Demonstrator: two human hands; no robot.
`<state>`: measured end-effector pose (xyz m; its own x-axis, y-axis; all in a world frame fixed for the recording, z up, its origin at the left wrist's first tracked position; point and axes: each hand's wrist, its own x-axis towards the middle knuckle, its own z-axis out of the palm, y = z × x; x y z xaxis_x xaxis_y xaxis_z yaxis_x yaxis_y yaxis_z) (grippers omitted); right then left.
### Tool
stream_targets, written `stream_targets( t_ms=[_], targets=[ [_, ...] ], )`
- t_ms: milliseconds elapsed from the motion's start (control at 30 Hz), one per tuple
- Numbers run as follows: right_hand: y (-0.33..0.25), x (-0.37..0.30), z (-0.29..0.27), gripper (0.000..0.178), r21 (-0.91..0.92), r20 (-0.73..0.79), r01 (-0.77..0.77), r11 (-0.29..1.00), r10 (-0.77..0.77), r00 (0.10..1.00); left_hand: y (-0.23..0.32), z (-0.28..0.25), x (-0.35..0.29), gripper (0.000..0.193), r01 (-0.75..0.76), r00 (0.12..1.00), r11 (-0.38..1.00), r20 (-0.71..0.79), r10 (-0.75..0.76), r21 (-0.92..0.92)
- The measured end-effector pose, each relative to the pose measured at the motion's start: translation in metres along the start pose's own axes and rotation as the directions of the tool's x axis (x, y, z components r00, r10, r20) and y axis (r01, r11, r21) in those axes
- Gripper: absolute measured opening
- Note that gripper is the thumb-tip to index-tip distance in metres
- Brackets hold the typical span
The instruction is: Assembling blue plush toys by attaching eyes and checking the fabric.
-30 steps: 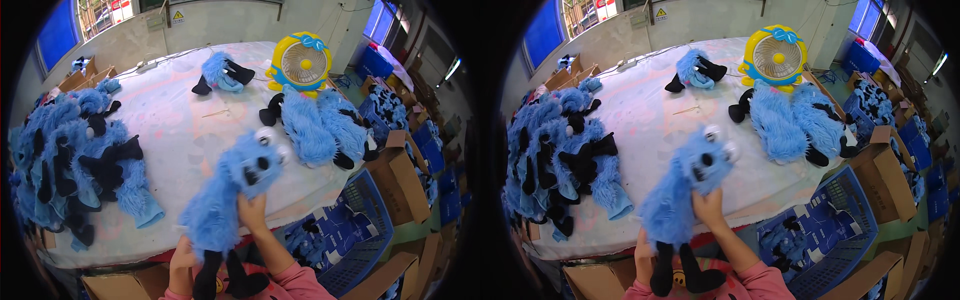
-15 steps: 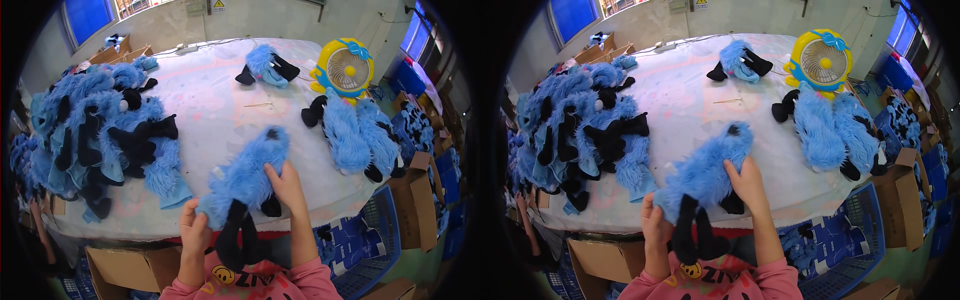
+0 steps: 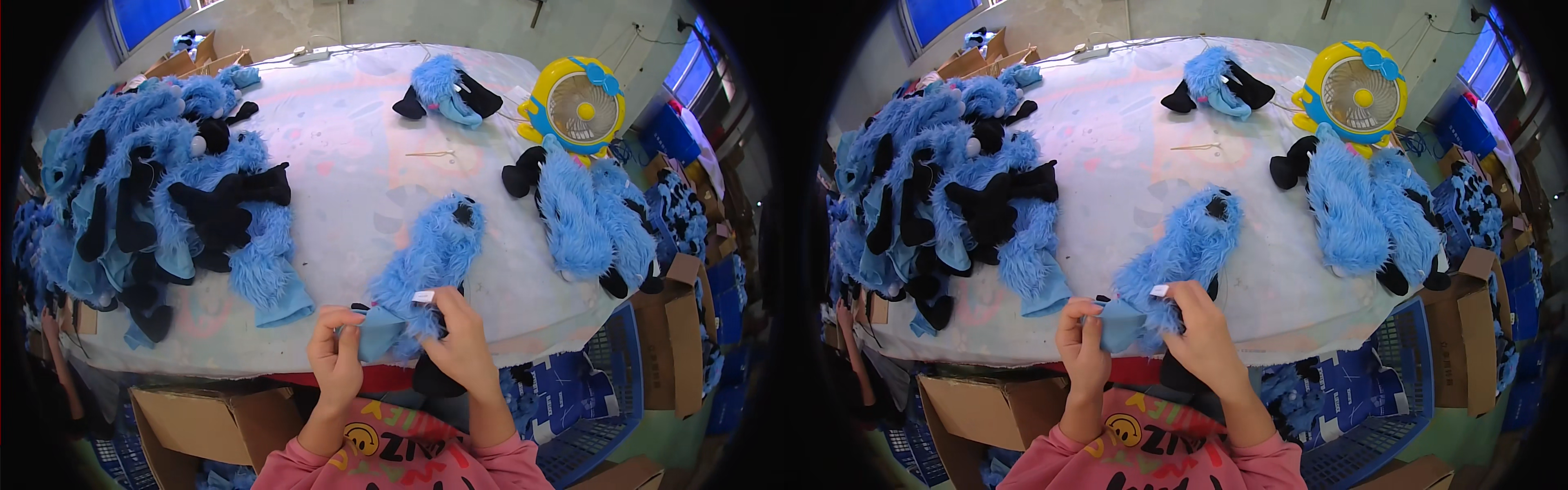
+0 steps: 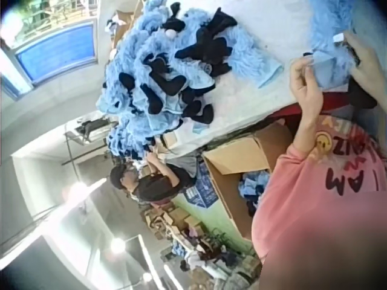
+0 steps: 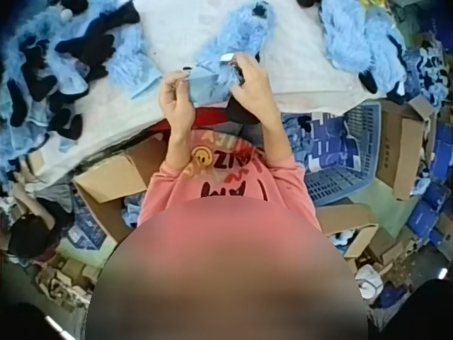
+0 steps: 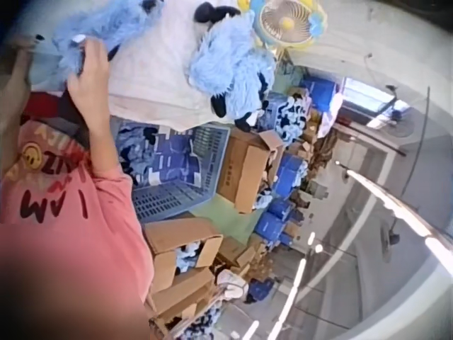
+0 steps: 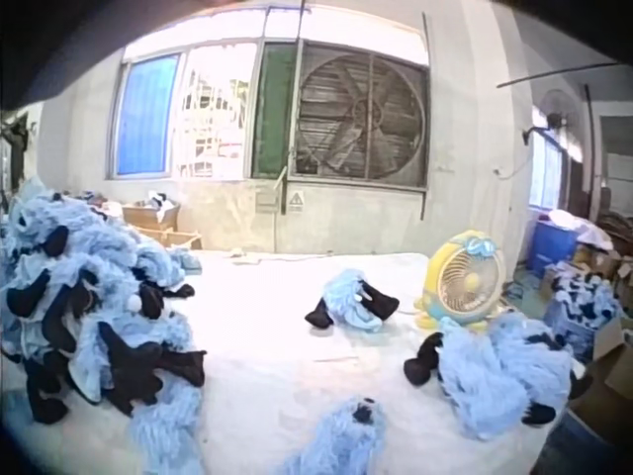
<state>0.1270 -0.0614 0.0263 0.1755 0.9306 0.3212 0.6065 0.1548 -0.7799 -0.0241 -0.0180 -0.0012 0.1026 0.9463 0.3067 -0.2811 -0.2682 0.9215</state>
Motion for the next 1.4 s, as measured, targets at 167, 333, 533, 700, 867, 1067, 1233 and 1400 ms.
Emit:
stream_targets(
  t_ms=[167, 333, 533, 700, 867, 1067, 1233, 1400],
  targets=[
    [-0.001, -0.001, -0.007, 0.026, 0.417, 0.085, -0.234, 0.878, 0.219, 0.972, 0.005, -0.012, 0.011, 0.014, -0.041, 0.994, 0.993, -0.097, 0.051, 0.107],
    [0.009, -0.004, 0.008, 0.022, 0.478, -0.035, -0.142, 0.867, 0.18, 0.983, 0.011, -0.016, 0.009, 0.018, -0.097, 0.993, 0.99, -0.053, 0.103, 0.103],
    [0.023, -0.007, 0.023, 0.025, 0.561, -0.168, -0.155, 0.813, 0.296, 0.94, 0.056, 0.007, -0.026, 0.025, -0.221, 0.527, 0.921, 0.834, -0.165, 0.322],
    [0.035, -0.017, 0.027, 0.03, 0.661, -0.211, -0.113, 0.742, 0.328, 0.921, 0.053, -0.026, -0.025, 0.021, 0.174, 0.956, 0.982, 0.229, -0.185, 0.066],
    [0.03, -0.019, 0.041, 0.037, 0.637, -0.264, -0.054, 0.769, 0.283, 0.922, 0.026, 0.002, -0.005, 0.022, 0.07, 0.993, 0.969, 0.081, -0.091, 0.239],
    [0.022, -0.016, 0.043, 0.042, 0.741, -0.28, -0.035, 0.671, 0.357, 0.891, 0.017, 0.015, -0.02, 0.026, -0.511, 0.835, 0.698, 0.483, 0.263, 0.502],
    [0.024, -0.016, 0.036, 0.043, 0.798, -0.152, -0.115, 0.592, 0.382, 0.912, 0.019, 0.006, -0.027, 0.028, -0.542, 0.822, 0.658, 0.494, 0.285, 0.522],
    [0.016, -0.015, 0.033, 0.044, 0.735, -0.156, -0.113, 0.669, 0.329, 0.931, 0.028, 0.006, -0.022, 0.03, -0.406, 0.899, 0.627, 0.415, 0.142, 0.665]
  ],
)
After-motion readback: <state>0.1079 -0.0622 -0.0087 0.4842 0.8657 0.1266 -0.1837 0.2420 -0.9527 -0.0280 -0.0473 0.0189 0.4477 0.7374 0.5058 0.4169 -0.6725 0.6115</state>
